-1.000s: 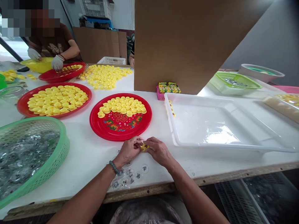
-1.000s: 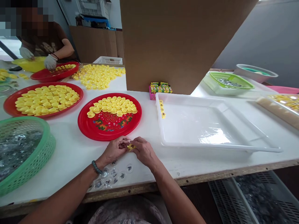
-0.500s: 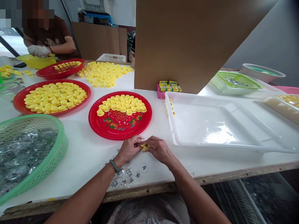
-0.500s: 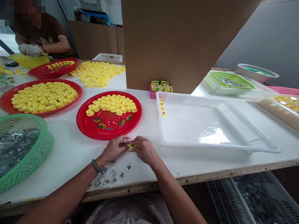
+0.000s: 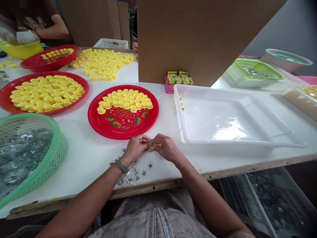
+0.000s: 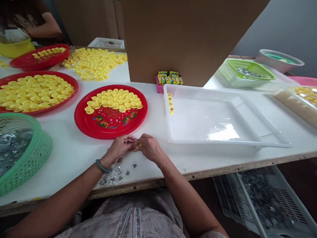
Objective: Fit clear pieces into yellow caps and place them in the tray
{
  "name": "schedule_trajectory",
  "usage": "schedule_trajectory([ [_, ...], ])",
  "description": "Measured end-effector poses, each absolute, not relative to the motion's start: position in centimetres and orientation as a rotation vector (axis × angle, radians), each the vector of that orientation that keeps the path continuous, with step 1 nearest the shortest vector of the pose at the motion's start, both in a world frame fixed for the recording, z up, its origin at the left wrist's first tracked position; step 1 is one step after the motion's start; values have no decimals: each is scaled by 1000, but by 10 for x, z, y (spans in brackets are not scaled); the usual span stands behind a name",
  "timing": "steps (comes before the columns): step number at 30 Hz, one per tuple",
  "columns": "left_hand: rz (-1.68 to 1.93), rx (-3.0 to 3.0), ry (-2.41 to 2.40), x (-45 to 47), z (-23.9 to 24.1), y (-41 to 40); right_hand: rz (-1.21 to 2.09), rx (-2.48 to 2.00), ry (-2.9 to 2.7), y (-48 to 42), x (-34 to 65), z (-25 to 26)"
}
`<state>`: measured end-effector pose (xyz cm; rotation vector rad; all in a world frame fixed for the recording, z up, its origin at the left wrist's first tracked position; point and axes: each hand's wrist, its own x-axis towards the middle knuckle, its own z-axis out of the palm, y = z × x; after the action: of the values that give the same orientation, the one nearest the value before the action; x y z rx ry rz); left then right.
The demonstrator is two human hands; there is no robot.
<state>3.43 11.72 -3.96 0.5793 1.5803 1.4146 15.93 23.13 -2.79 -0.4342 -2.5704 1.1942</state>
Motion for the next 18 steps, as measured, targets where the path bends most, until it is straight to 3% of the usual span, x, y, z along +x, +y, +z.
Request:
schedule_trajectory([
  [12, 1331, 644, 1573, 34, -34, 113, 877, -414, -2662, 222, 170, -29],
  [18, 1394, 700, 1583, 40, -11, 101, 679, -462, -2527, 220, 200, 24],
])
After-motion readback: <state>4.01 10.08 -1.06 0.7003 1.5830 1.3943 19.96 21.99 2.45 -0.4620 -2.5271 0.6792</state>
